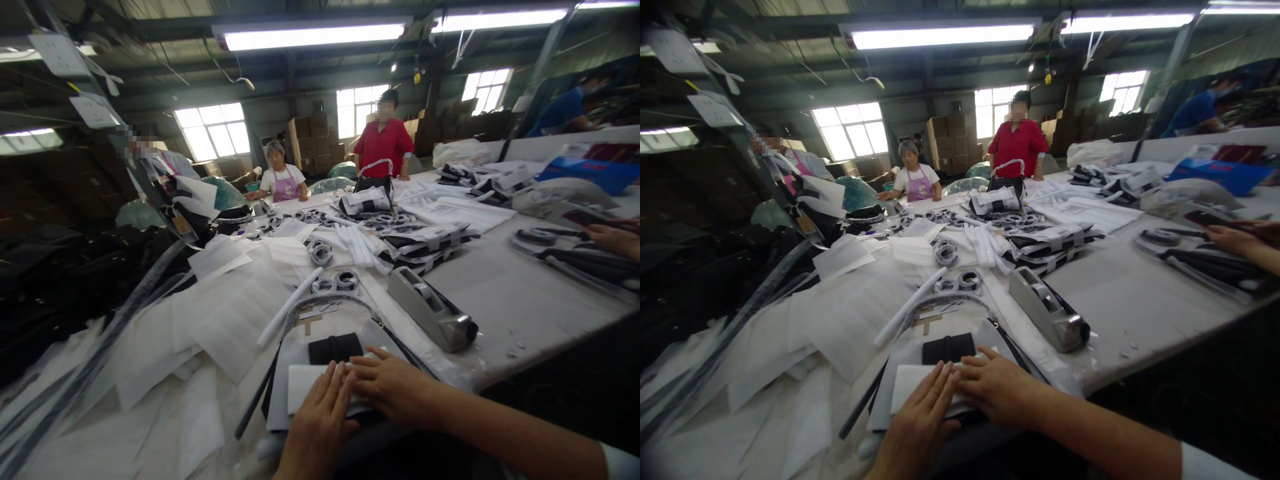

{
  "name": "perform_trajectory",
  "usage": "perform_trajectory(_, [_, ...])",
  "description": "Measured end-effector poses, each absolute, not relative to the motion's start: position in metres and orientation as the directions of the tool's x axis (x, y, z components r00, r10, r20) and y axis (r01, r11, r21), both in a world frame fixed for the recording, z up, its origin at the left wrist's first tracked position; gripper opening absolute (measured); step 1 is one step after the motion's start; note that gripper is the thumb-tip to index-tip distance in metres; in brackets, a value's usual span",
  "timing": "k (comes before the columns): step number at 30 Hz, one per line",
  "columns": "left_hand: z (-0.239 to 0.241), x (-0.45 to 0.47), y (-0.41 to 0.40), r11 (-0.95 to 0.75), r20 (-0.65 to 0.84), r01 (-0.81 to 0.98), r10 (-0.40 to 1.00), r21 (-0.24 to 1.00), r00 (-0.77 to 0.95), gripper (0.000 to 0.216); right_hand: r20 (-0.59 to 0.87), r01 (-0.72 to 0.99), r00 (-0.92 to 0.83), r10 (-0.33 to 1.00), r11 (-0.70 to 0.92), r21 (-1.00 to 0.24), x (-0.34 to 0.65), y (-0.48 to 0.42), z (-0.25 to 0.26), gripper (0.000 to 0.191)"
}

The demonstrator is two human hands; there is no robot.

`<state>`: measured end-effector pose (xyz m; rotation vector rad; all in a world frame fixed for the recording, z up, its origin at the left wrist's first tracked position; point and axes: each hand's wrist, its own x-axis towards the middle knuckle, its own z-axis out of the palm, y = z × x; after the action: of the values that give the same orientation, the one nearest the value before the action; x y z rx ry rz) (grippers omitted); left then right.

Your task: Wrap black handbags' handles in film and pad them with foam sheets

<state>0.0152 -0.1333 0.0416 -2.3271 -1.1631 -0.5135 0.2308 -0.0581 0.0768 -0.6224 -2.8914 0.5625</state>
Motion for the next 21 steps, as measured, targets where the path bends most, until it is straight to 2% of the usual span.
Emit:
perform_trajectory(4, [0.014, 0.015, -0.13, -0.514, 0.562, 0.822, 0.615, -0.246, 0.553, 0.051, 0.19, 0.358, -0.869, 0.457, 0.845, -0.398, 0.237, -0.061, 0.064, 0.04])
perform_trajectory(7, [0.006, 0.014, -0.132, -0.509, 0.587, 0.828, 0.604, -0.235, 0.539, 0.05, 0.325, 0.355, -0.832, 0.451, 0.881, -0.314, 0.245, -0.068, 0.049, 0.034])
perform_trajectory(11, [0.012, 0.012, -0.13, -0.527, 0.531, 0.808, 0.62, -0.264, 0.578, 0.05, 0.368, 0.439, -0.803, 0.468, 0.883, -0.164, 0.254, -0.079, 0.036, 0.05])
perform_trajectory(15, [0.012, 0.007, -0.128, -0.546, 0.467, 0.789, 0.64, -0.281, 0.61, 0.052, 0.441, 0.456, -0.762, 0.474, 0.877, -0.155, 0.268, -0.098, 0.034, 0.056])
perform_trajectory(17, [0.01, 0.005, -0.128, -0.551, 0.457, 0.786, 0.644, -0.279, 0.614, 0.053, 0.498, 0.48, -0.682, 0.536, 0.841, -0.248, 0.278, -0.115, 0.032, 0.055])
perform_trajectory(19, [0.01, 0.006, -0.13, -0.553, 0.449, 0.786, 0.65, -0.276, 0.614, 0.056, 0.481, 0.525, -0.531, 0.698, 0.716, -0.459, 0.285, -0.135, 0.026, 0.044])
perform_trajectory(20, [0.011, 0.006, -0.131, -0.554, 0.441, 0.787, 0.655, -0.272, 0.613, 0.058, 0.405, 0.53, -0.439, 0.802, 0.595, -0.604, 0.287, -0.144, 0.022, 0.036])
perform_trajectory(21, [0.012, 0.007, -0.131, -0.555, 0.432, 0.788, 0.662, -0.267, 0.613, 0.061, 0.269, 0.507, -0.352, 0.896, 0.425, -0.75, 0.286, -0.151, 0.017, 0.029])
